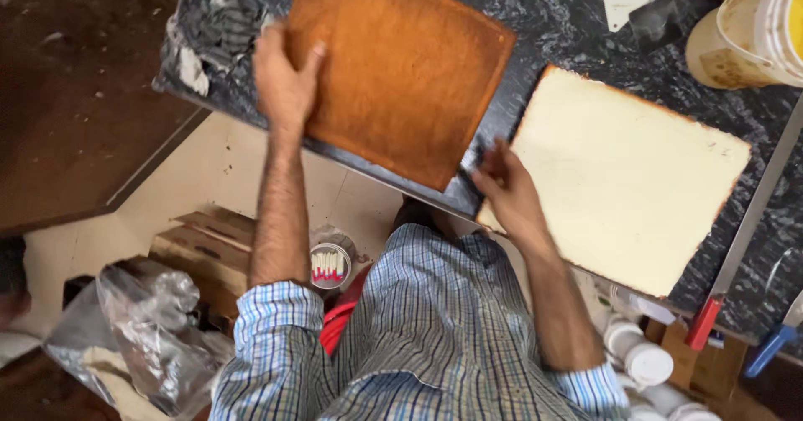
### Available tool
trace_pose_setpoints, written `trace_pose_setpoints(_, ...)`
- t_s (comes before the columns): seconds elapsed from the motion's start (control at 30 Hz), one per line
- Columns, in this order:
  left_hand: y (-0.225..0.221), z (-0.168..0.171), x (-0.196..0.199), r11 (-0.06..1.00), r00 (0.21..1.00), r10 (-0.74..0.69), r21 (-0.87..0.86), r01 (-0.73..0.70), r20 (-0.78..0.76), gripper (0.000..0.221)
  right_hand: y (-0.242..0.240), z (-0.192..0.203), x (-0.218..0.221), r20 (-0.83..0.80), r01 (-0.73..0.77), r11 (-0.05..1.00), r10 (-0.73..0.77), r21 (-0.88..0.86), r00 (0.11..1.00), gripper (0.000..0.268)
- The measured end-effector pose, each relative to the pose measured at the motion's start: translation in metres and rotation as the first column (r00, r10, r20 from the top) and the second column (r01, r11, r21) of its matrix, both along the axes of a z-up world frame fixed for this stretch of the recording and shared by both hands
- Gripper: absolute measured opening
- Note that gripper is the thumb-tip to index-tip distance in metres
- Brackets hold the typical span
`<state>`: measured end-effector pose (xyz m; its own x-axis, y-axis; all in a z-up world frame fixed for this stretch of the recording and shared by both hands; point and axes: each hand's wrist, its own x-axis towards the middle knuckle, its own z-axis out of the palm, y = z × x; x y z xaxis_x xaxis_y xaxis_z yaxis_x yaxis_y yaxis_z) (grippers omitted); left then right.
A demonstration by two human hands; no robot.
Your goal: The person prepares a cake by spreading cream onto a cake layer with a palette knife and then placing a second cake layer on top by hand.
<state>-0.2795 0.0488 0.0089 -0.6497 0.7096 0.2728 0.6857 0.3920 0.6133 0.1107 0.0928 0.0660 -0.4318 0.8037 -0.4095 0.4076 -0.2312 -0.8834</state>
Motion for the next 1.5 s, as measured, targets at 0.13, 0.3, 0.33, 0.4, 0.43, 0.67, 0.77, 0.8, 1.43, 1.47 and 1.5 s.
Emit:
trace_pose_setpoints(0.13,0.030,-0.034,-0.057,0.990,0.982,-0.137,0.008,0.137,0.126,0.100,0.035,-0.024,-0.077,0.080,0.354,0.930,-0.348,-0.093,0.934,0.077)
trace_pose_setpoints(0.3,0.042,-0.022,-0.093,0.971,0.829,0.034,-0.214,0.104,0.558,0.089,0.064,-0.030,-0.085,-0.165,0.326,0.595,-0.623,-0.735,0.765,0.062)
trace_pose_setpoints(0.33,0.049,-0.017,-0.097,0.959,0.777,0.048,-0.248,0.141,0.628,0.077,0.064,-0.031,-0.092,-0.250,0.284,0.702,-0.554,-0.654,0.794,0.061)
trace_pose_setpoints(0.4,0.053,-0.006,-0.099,0.958,0.650,0.031,-0.209,0.198,0.759,0.071,0.057,-0.031,-0.100,-0.308,0.252,0.784,-0.486,-0.568,0.817,0.061)
trace_pose_setpoints(0.43,0.053,0.000,-0.100,0.959,0.505,0.021,-0.160,0.233,0.863,0.064,0.057,-0.030,-0.103,-0.325,0.260,0.802,-0.482,-0.538,0.814,0.062)
trace_pose_setpoints(0.67,0.056,0.033,-0.093,0.965,0.314,-0.027,-0.058,0.256,0.949,0.046,0.057,-0.031,-0.094,-0.423,0.175,0.794,-0.480,-0.582,0.769,0.070)
trace_pose_setpoints(0.77,0.050,0.048,-0.076,0.939,0.395,-0.137,-0.008,0.344,0.908,0.044,0.054,-0.015,-0.075,-0.456,0.148,0.789,-0.485,-0.597,0.746,0.076)
trace_pose_setpoints(0.8,0.047,0.055,-0.069,0.939,0.374,-0.140,0.003,0.343,0.917,0.043,0.053,-0.006,-0.062,-0.449,0.156,0.791,-0.484,-0.592,0.751,0.076)
trace_pose_setpoints(1.43,0.059,0.006,0.289,0.904,-0.319,-0.244,0.333,0.267,0.916,0.067,0.043,0.083,0.307,-0.232,0.499,0.840,-0.540,-0.214,0.809,0.064)
trace_pose_setpoints(1.47,0.063,0.003,0.292,0.911,-0.314,-0.233,0.320,0.261,0.920,0.067,0.046,0.080,0.312,-0.233,0.500,0.845,-0.533,-0.188,0.813,0.062)
trace_pose_setpoints(1.5,0.066,0.000,0.295,0.914,-0.288,-0.228,0.307,0.267,0.930,0.066,0.048,0.077,0.317,-0.227,0.495,0.846,-0.531,-0.199,0.816,0.062)
